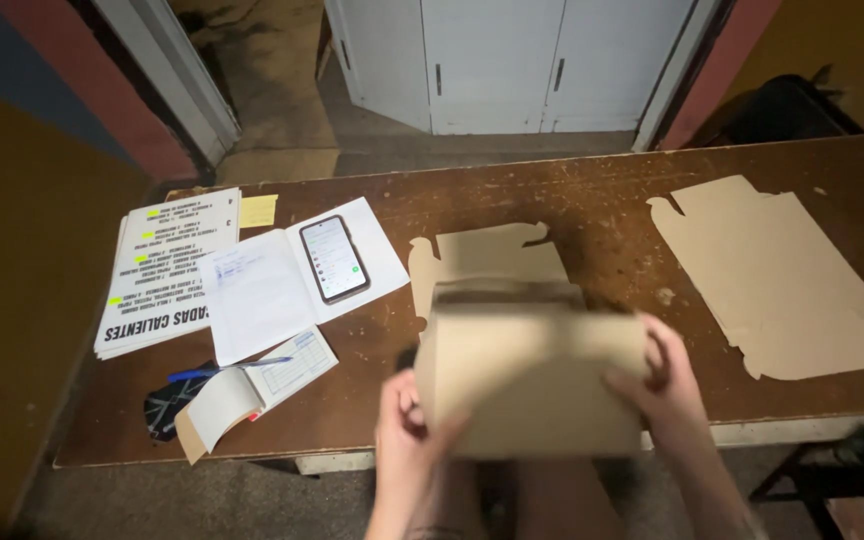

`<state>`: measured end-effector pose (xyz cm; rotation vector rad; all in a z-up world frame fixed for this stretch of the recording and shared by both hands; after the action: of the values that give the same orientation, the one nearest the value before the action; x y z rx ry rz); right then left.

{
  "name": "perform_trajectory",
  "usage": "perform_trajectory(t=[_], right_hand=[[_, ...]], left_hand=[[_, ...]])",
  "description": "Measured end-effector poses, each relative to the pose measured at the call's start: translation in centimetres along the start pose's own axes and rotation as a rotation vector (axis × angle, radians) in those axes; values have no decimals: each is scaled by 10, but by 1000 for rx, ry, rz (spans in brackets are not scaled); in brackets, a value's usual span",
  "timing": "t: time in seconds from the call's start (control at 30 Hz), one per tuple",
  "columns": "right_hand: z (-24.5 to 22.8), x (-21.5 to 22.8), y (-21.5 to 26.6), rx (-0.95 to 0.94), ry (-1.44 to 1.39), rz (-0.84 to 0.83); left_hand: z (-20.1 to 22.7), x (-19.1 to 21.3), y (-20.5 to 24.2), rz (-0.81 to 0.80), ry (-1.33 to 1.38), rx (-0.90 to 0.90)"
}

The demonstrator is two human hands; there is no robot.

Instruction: The person folds flat cardboard pieces into small boxes by hand. They fold the side flaps, tuck the tabs into slots, and stack the finished boxes on the table. The process is repeated for multiple units.

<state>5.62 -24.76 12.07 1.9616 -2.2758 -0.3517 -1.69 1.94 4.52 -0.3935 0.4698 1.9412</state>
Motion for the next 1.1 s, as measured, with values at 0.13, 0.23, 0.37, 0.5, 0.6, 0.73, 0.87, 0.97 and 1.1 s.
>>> perform_trajectory(t=[0.13,0.23,0.37,0.5,0.6,0.73,0.87,0.97,1.1], right_hand=[[-17,-23,-64,121,365,-1],[1,-32,-136,164,430,1],[36,-30,-190,-4,605,-42],[70,-6,-204,-63,596,-35],[82,14,-194,-136,329,-133],[28,-4,-122,-305,311,-177],[34,3,-108,-359,250,-195],[25,5,-95,-368,223,-199],[7,1,-71,-420,316,-156]], left_hand=[[49,-22,-46,32,-703,-56],[89,-51,-59,15,-868,105],[51,-23,-108,39,-903,198],[20,-10,-105,-20,-838,234],[38,-22,-67,-37,-864,221],[2,-23,-25,88,-951,-312],[-53,-23,-20,95,-898,-341],[-72,-25,-21,192,-981,-424],[-83,-26,-25,266,-1147,-558]])
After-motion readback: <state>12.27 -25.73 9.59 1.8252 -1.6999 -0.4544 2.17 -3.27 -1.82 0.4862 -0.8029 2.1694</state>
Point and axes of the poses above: each hand's wrist, its own y-axis away from the middle knuckle, its own x-axis out of the back of the hand, z = x × y, the point moved 2 cm from there along -y, towards the middle knuckle, and after that the axes turned 1 degree about x, right-handed, at the moved point
